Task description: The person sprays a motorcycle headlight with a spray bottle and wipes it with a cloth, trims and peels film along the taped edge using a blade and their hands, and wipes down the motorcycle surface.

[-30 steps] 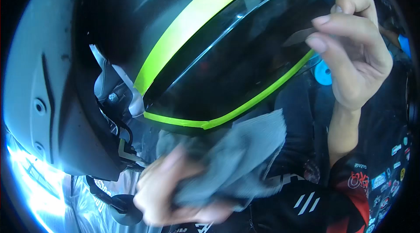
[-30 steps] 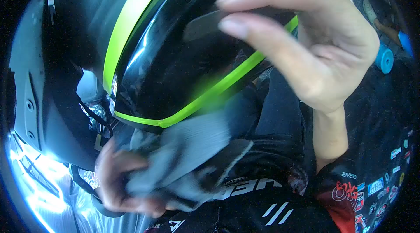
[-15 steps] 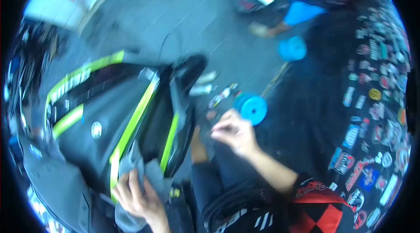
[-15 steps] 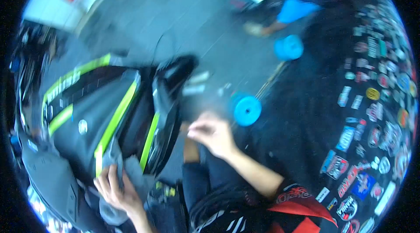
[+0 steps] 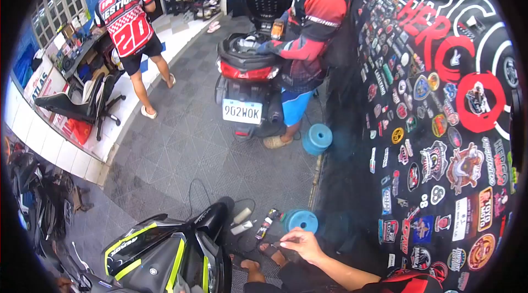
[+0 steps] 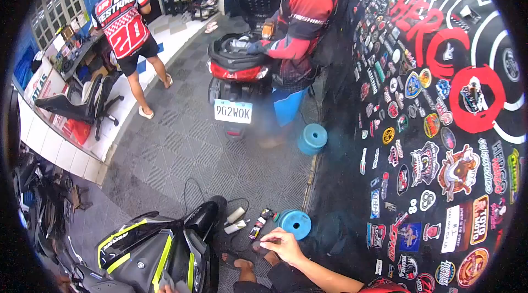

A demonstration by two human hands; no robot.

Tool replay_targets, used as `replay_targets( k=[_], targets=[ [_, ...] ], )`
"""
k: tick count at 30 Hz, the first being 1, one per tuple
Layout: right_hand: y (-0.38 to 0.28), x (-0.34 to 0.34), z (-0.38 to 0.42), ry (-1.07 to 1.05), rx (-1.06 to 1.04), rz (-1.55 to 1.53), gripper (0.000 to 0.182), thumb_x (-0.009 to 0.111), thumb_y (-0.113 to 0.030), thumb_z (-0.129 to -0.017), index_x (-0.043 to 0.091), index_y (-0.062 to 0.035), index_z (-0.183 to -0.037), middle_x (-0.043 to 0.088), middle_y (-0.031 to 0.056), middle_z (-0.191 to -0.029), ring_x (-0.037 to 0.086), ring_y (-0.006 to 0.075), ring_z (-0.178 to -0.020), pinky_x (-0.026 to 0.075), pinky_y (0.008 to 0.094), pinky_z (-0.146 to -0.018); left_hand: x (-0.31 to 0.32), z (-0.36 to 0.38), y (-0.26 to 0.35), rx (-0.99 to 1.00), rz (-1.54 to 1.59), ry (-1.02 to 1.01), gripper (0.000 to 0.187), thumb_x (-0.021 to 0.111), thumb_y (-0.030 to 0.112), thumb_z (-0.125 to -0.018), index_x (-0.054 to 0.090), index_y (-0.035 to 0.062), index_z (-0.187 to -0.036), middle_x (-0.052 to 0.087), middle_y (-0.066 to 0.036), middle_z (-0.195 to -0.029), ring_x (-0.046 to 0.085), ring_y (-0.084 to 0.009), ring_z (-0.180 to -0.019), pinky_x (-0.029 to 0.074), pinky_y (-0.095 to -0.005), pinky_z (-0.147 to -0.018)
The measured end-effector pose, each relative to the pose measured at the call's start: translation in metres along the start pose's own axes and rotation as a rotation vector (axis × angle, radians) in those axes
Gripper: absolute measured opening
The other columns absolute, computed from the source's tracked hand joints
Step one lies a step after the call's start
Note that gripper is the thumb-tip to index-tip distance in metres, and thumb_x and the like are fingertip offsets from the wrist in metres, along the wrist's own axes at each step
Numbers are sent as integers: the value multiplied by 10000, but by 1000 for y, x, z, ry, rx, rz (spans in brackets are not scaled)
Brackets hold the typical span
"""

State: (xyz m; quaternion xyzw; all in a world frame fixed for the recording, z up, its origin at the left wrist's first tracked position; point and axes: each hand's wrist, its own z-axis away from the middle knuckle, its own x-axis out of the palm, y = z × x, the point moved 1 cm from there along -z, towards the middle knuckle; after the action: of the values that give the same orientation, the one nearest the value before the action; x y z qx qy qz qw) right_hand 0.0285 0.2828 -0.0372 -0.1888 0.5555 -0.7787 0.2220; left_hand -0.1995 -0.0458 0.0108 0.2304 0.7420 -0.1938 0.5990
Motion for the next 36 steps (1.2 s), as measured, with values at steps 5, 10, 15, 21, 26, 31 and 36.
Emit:
replay_targets(
  k=[5,10,15,21,26,31,36],
  targets=[
    [-15,-15,2,46,40,-34,138,807,-80,-813,768,-32,-936,623,21,-924,572,128,-892,456,282,-824,46,-34,15,26,13,-182,329,608,182,-909,687,56,-1202,635,-231,-1250,615,-426,-1128,523,-483,-874],
    [-40,-11,3,-7,27,-43,153,818,-87,-796,769,-32,-930,633,23,-907,558,127,-875,438,271,-813,9,7,-7,31,54,-63,296,646,159,-906,690,33,-1169,652,-231,-1213,616,-435,-1109,510,-472,-922],
    [-44,-30,9,32,23,-52,147,814,-52,-785,765,-25,-921,620,28,-888,559,134,-886,434,277,-818,-67,18,13,-11,177,42,290,714,110,-863,702,16,-1137,662,-259,-1142,632,-445,-1023,519,-478,-884],
    [-36,-72,14,210,-36,-72,119,799,-16,-770,755,-37,-879,654,17,-864,592,117,-821,478,275,-748,53,33,-32,88,15,116,354,682,87,-808,675,59,-1161,667,-172,-1084,619,-392,-1050,455,-505,-999],
    [-63,-80,5,251,9,-180,163,741,33,-814,708,-19,-964,673,26,-896,596,103,-777,470,231,-731,86,-70,52,232,19,170,236,625,75,-833,682,47,-1060,694,-167,-1051,678,-312,-980,567,-413,-808],
    [-72,-72,6,155,-2,-180,173,698,48,-865,692,-10,-1028,685,42,-968,594,72,-816,416,203,-661,197,-134,102,124,-57,86,64,656,132,-721,692,79,-730,630,-68,-789,637,-242,-802,530,-393,-623],
    [-65,-75,11,38,-22,-135,171,678,20,-898,682,-15,-1065,685,56,-1036,593,73,-873,396,211,-657,149,-98,84,144,-24,180,130,653,159,-716,696,75,-805,612,-59,-903,574,-227,-895,480,-343,-692]
  ],
)
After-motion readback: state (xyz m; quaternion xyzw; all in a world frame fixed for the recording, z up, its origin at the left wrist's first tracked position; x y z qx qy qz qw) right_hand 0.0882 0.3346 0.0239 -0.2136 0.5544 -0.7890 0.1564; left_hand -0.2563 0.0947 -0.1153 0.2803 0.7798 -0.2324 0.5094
